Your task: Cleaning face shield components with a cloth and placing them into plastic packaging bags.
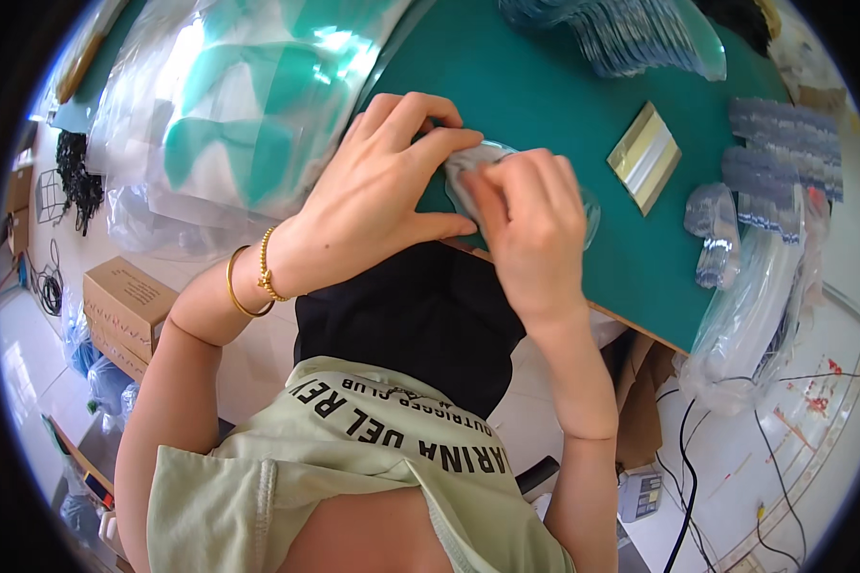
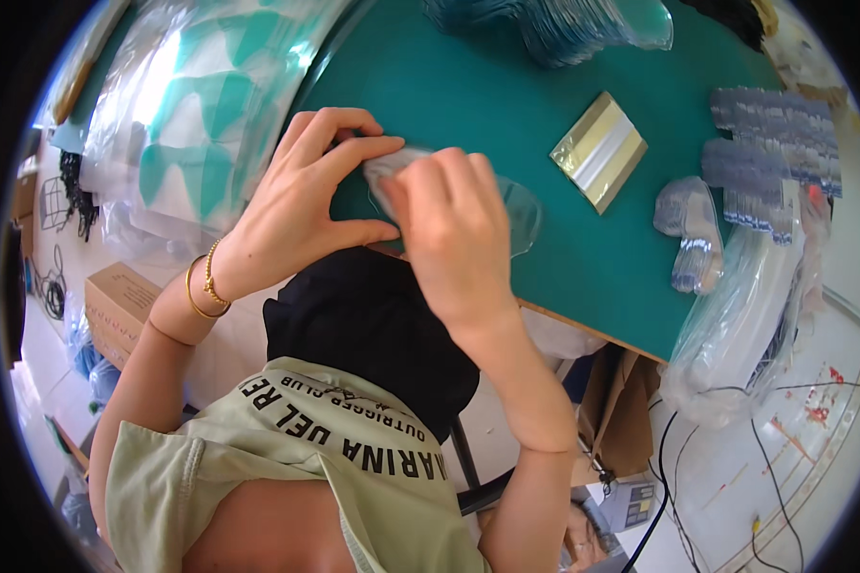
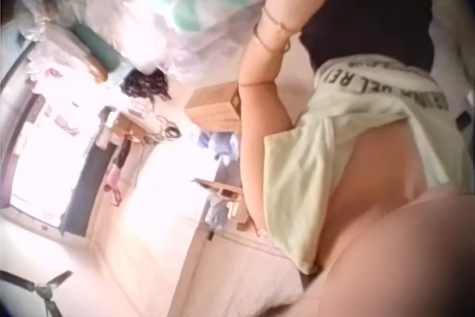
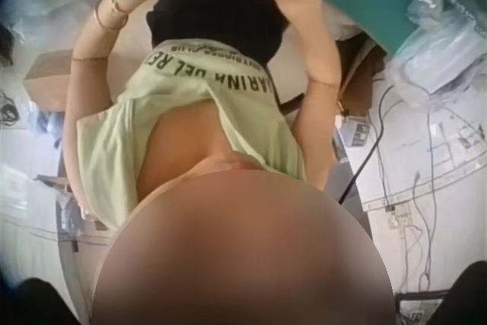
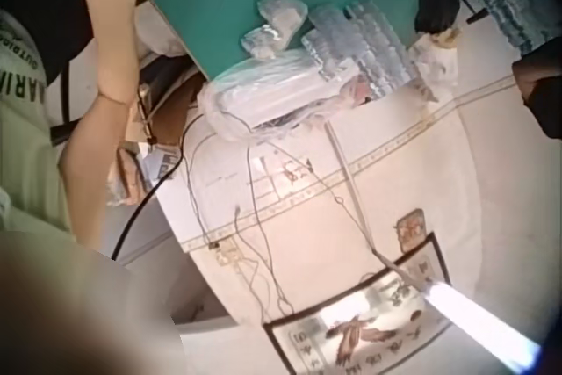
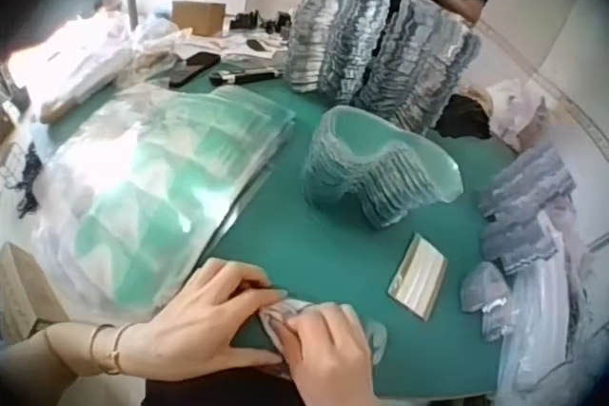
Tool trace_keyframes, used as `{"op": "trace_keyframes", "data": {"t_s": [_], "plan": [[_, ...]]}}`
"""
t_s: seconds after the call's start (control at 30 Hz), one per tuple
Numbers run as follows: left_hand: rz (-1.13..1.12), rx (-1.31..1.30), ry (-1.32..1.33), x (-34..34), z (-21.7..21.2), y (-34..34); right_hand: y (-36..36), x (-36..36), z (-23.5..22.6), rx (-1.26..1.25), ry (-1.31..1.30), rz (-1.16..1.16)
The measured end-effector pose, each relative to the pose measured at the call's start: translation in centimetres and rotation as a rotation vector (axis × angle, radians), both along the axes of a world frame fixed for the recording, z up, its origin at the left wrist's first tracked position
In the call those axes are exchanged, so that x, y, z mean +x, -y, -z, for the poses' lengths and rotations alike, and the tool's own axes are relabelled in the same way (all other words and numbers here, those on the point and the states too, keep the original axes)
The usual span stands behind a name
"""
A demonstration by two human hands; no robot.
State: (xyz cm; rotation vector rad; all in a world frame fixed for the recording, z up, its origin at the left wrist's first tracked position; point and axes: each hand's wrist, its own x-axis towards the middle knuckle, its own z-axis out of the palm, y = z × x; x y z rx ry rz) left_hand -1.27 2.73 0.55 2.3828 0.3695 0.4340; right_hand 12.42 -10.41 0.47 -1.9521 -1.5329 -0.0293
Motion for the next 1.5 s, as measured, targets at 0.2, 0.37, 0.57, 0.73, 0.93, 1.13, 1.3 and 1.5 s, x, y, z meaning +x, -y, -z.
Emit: {"op": "trace_keyframes", "data": {"t_s": [0.2, 0.37, 0.57, 0.73, 0.93, 1.13, 1.3, 1.5], "plan": [[0.01, 0.022, 0.0, -0.2, 0.1, 0.2, 7.6, 3.1, 0.8, -0.017, 0.088, 0.298], [0.024, 0.046, 0.008, 0.0, -0.1, 0.2, 7.0, 1.5, 0.9, 0.063, 0.076, 0.151], [-0.016, 0.172, 0.04, -0.5, -0.6, 0.4, 5.4, 3.0, 0.8, 0.056, 0.094, 0.325], [0.046, 0.135, 0.087, -1.9, -0.9, 1.2, 12.8, 4.8, 1.0, -0.002, 0.063, 0.561], [-0.363, -0.16, 0.282, -8.9, -3.7, -4.4, 12.5, 5.6, -3.8, -0.083, 0.452, 0.666], [-0.72, -0.045, 0.061, -16.0, -2.0, -12.6, 0.2, 0.0, -6.1, 0.06, 0.223, 0.238], [-0.574, -0.635, 0.03, -14.5, -3.3, -18.9, -9.1, -4.3, -7.0, 0.001, 0.047, -0.21], [-0.464, -0.843, 0.061, -9.9, -2.8, -26.3, -15.8, -6.6, -5.9, -0.022, 0.16, -0.468]]}}
